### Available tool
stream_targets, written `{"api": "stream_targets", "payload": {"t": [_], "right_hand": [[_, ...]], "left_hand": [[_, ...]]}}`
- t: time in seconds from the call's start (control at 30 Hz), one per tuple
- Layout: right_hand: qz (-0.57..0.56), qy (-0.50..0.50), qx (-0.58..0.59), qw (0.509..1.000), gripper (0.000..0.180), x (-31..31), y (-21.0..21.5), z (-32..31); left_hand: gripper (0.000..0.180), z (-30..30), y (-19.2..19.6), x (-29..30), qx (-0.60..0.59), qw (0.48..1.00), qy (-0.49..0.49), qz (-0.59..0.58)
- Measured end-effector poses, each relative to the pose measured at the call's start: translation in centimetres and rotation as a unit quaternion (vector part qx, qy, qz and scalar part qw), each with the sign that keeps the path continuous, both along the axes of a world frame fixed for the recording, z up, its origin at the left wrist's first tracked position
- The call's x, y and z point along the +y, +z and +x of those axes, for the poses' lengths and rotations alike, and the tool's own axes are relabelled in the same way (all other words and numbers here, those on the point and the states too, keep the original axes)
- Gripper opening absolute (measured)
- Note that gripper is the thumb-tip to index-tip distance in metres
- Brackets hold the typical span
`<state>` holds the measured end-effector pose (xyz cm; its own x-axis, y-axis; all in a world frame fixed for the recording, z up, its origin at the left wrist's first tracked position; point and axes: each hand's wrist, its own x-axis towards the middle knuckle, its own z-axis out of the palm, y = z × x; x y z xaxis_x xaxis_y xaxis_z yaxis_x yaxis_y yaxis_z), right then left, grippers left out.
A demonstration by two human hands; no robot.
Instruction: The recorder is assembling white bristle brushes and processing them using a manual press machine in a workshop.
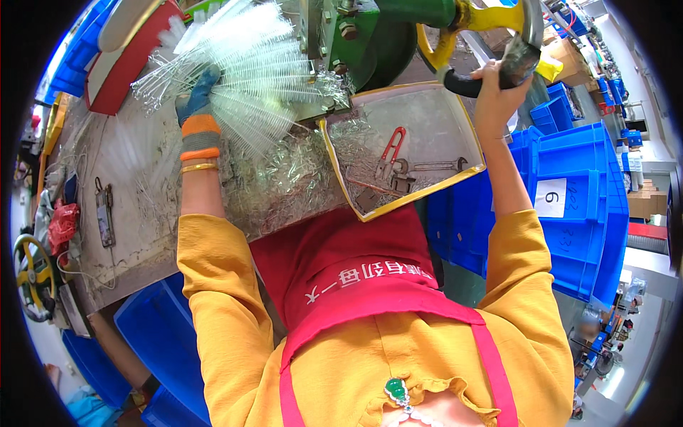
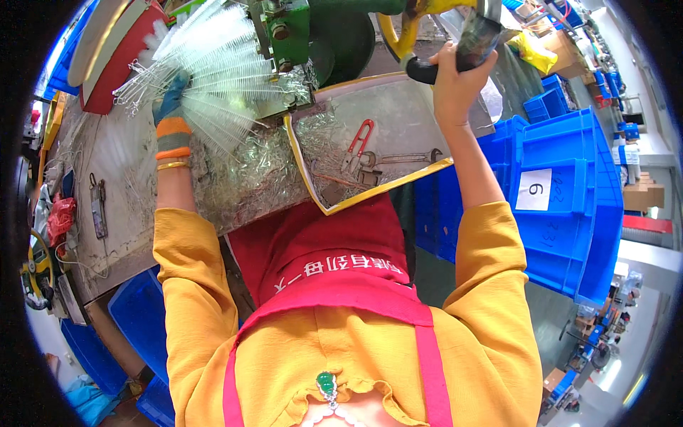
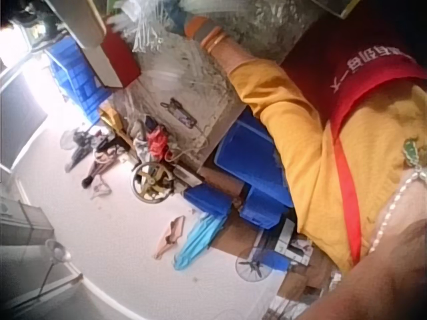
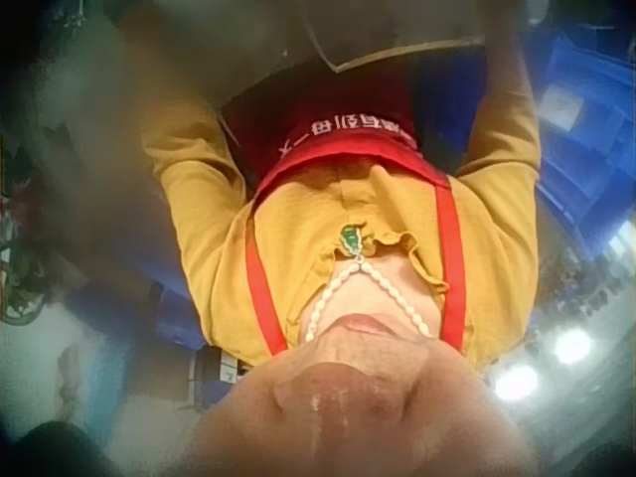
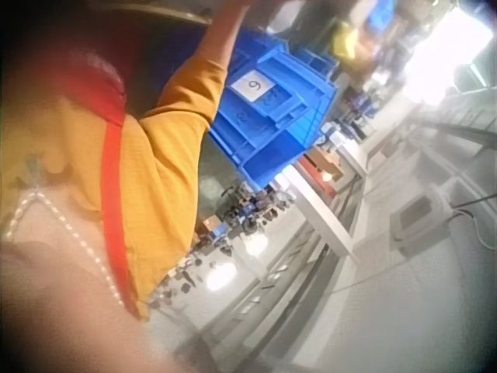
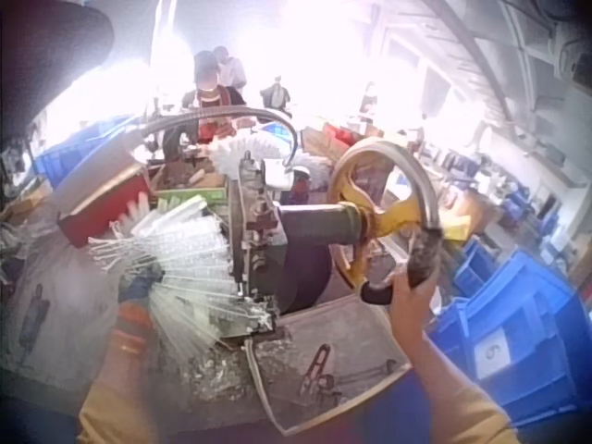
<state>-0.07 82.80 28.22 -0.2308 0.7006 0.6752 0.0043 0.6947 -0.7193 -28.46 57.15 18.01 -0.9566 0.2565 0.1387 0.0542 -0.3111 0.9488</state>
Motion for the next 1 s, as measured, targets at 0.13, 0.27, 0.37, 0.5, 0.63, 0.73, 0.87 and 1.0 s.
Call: {"api": "stream_targets", "payload": {"t": [0.13,0.27,0.37,0.5,0.63,0.73,0.87,1.0], "right_hand": [[-0.028,0.020,-0.029,0.999,0.022,0.2,2.1,0.0],[-0.032,0.008,-0.135,0.990,0.015,1.1,4.4,-0.1],[-0.023,0.008,-0.191,0.981,0.013,2.1,7.2,-0.2],[-0.039,0.004,-0.248,0.968,0.013,2.4,9.5,-1.8],[-0.050,-0.001,-0.217,0.975,0.012,1.0,10.4,-2.3],[-0.015,-0.013,-0.186,0.982,0.012,1.2,7.7,-0.8],[-0.002,0.028,0.074,0.997,0.022,-0.1,-1.3,-0.2],[-0.044,0.011,0.000,0.999,0.022,-0.4,0.4,-0.1]], "left_hand": [[0.035,-0.5,-0.2,0.8,-0.006,0.998,0.052,0.024],[0.033,-0.1,-0.2,0.4,-0.008,0.997,0.065,0.036],[0.032,0.1,0.2,0.8,-0.012,0.999,0.051,0.009],[0.032,0.1,0.6,1.0,-0.014,0.999,0.041,-0.031],[0.033,0.2,0.9,1.0,-0.023,0.997,0.030,-0.072],[0.033,0.2,1.2,0.7,-0.028,0.994,0.025,-0.101],[0.034,0.2,1.9,0.5,-0.033,0.989,0.016,-0.141],[0.032,-0.4,3.0,-1.2,-0.049,0.986,-0.100,-0.128]]}}
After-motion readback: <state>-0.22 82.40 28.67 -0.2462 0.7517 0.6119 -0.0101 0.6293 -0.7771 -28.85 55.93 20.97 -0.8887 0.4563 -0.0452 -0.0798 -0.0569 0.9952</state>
